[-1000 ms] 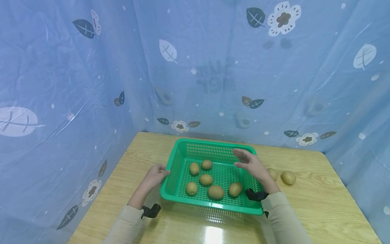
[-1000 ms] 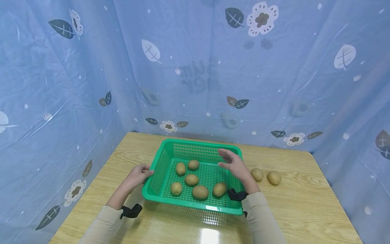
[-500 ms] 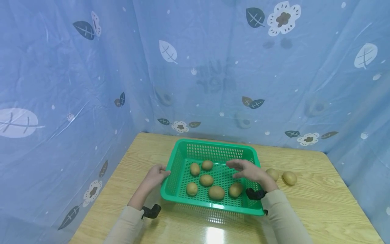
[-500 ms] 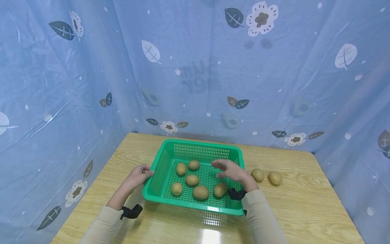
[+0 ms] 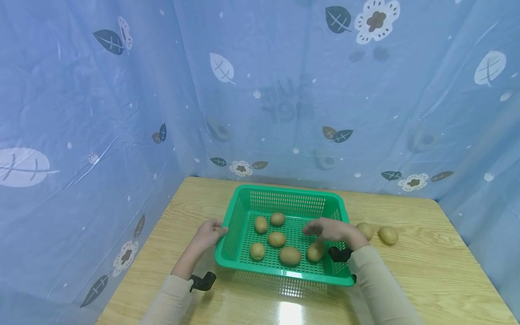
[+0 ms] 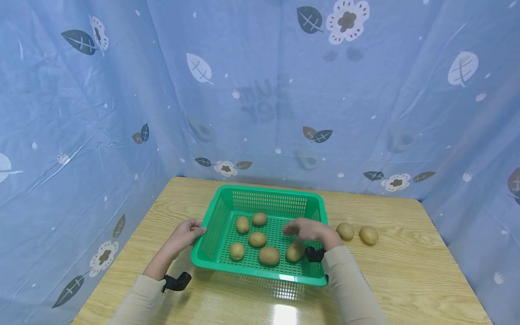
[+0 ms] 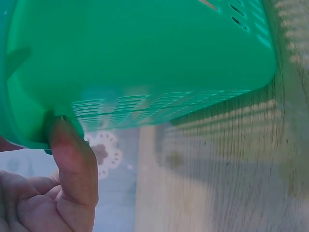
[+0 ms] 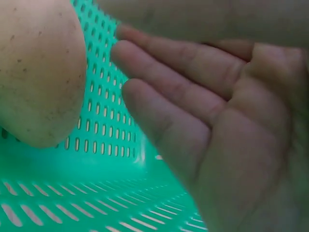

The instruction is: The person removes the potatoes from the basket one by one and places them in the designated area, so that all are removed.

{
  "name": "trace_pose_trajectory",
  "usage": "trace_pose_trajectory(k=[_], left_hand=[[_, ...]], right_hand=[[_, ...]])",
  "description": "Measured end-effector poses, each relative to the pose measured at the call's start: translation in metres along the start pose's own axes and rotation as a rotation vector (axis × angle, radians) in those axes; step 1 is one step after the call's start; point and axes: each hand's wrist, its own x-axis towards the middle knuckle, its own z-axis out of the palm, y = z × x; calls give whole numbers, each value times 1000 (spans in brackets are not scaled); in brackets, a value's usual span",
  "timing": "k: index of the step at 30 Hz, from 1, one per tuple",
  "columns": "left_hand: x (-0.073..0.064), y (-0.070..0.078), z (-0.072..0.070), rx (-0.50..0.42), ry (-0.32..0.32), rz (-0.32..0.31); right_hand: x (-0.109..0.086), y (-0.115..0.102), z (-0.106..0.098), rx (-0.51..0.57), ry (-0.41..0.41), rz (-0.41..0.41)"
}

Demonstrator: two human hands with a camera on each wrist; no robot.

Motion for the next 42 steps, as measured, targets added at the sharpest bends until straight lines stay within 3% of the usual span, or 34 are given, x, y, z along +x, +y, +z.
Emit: trace_pose_trajectory(k=[8,25,42], left_hand=[[0,1,2,-7,-2,7],[-3,1,4,-4,-8,6],[-1,1,2,-2,-3,17]], right_hand=[[-3,-5,3,-30,-13,113],[-2,-3,9,-161,-48,229],[4,-1,7,-178,-42,239]])
